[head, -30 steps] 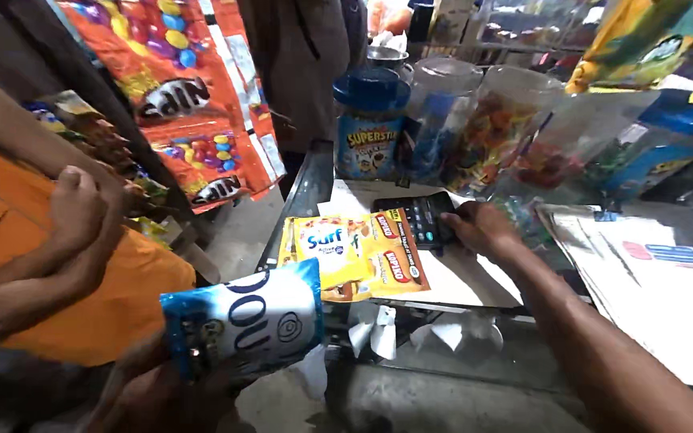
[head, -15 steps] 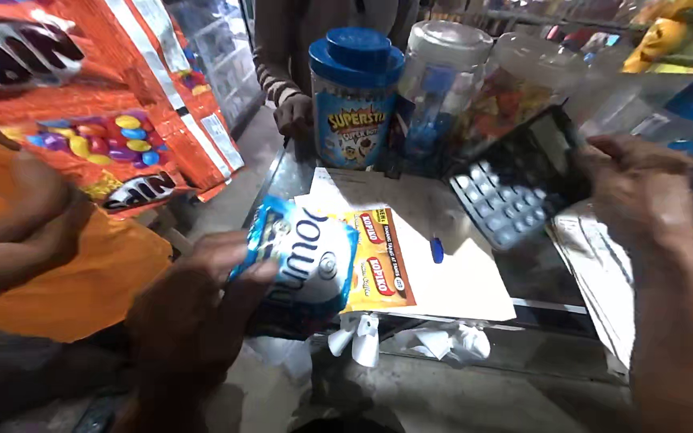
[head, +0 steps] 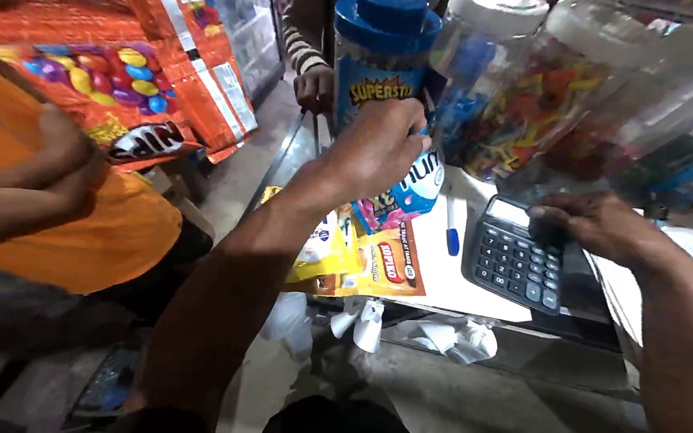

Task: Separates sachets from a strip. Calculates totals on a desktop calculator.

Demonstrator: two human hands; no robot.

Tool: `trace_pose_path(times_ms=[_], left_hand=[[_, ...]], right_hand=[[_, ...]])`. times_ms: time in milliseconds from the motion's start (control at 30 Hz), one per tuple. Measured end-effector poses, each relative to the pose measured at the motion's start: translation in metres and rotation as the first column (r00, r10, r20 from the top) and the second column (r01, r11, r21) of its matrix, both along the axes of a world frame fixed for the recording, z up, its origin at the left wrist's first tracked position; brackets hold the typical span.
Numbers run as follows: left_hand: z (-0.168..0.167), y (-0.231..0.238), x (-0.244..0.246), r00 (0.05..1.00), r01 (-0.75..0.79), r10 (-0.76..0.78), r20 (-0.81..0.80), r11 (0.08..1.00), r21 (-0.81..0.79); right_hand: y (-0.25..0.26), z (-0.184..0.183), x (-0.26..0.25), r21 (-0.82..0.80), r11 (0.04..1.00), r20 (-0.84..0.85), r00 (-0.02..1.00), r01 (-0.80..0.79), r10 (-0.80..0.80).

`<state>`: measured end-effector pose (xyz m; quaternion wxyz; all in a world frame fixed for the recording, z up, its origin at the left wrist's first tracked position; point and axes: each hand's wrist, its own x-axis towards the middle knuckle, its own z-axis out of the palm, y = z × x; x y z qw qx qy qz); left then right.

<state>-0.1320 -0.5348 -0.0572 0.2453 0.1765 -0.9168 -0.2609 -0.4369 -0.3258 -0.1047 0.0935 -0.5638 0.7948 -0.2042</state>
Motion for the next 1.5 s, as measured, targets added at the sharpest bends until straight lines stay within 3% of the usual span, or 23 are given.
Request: trace_pose_path(times_ms=[167, 233, 333, 433, 533, 633, 767, 900, 1067, 1200, 1300, 1433, 1500], left_hand=[[-0.013, -0.016, -0.012, 0.998, -0.051, 0.052, 0.035, 0.999, -0.016], [-0.028, -0.022, -0.019, 0.995, -0.077, 0.075, 0.070, 0.997, 0.016], [-0.038, -0.027, -0.017, 0.959, -0.142, 0.144, 0.242, 0.990, -0.025], [-0.030, -0.017, 0.017, 0.947, -0.041, 0.099, 0.306, 0.981, -0.190], [-0.041, 0.001, 0.089, 0.947, 0.008, 0.102, 0.304, 0.940, -0.341], [-0.062, 0.008, 0.138, 0.955, 0.048, 0.043, 0.292, 0.954, -0.296], [-0.091, -0.006, 0.138, 0.954, 0.105, -0.033, 0.299, 0.968, -0.228], [-0.101, -0.016, 0.140, 0.979, 0.141, -0.103, 0.174, 0.966, -0.219], [-0.139, -0.053, 0.140, 0.985, 0.071, -0.054, 0.165, 0.992, -0.102], [-0.136, -0.034, 0.122, 0.996, 0.033, -0.019, 0.084, 0.986, -0.166], [-0.154, -0.042, 0.134, 0.984, -0.022, 0.057, 0.171, 0.979, -0.204], [-0.168, -0.046, 0.155, 0.955, -0.126, 0.115, 0.274, 0.992, 0.021], [-0.156, -0.038, 0.150, 0.958, -0.109, 0.101, 0.268, 0.994, 0.016]], right_hand=[[0.009, 0.006, 0.021, -0.103, 0.994, -0.285, 0.955, 0.049, -0.076], [0.019, 0.011, 0.044, -0.129, 0.991, -0.323, 0.943, 0.044, -0.084], [0.045, -0.001, 0.087, -0.150, 0.986, -0.339, 0.933, 0.075, -0.123], [0.070, -0.031, 0.127, -0.182, 0.959, -0.316, 0.910, 0.219, -0.268], [0.067, -0.056, 0.144, -0.238, 0.913, -0.268, 0.881, 0.333, -0.391], [0.049, -0.066, 0.150, -0.286, 0.871, -0.230, 0.854, 0.399, -0.467], [0.033, -0.074, 0.152, -0.301, 0.843, -0.227, 0.824, 0.447, -0.518], [0.040, -0.080, 0.143, -0.363, 0.865, -0.225, 0.868, 0.348, -0.443], [0.057, -0.081, 0.124, -0.373, 0.915, -0.198, 0.950, 0.154, -0.240], [0.065, -0.085, 0.120, -0.424, 0.902, -0.240, 0.950, 0.082, -0.199], [0.081, -0.097, 0.127, -0.467, 0.884, -0.293, 0.941, 0.015, -0.171], [0.101, -0.111, 0.136, -0.498, 0.866, -0.338, 0.928, -0.033, -0.159], [0.105, -0.107, 0.134, -0.491, 0.870, -0.346, 0.927, -0.046, -0.146]])
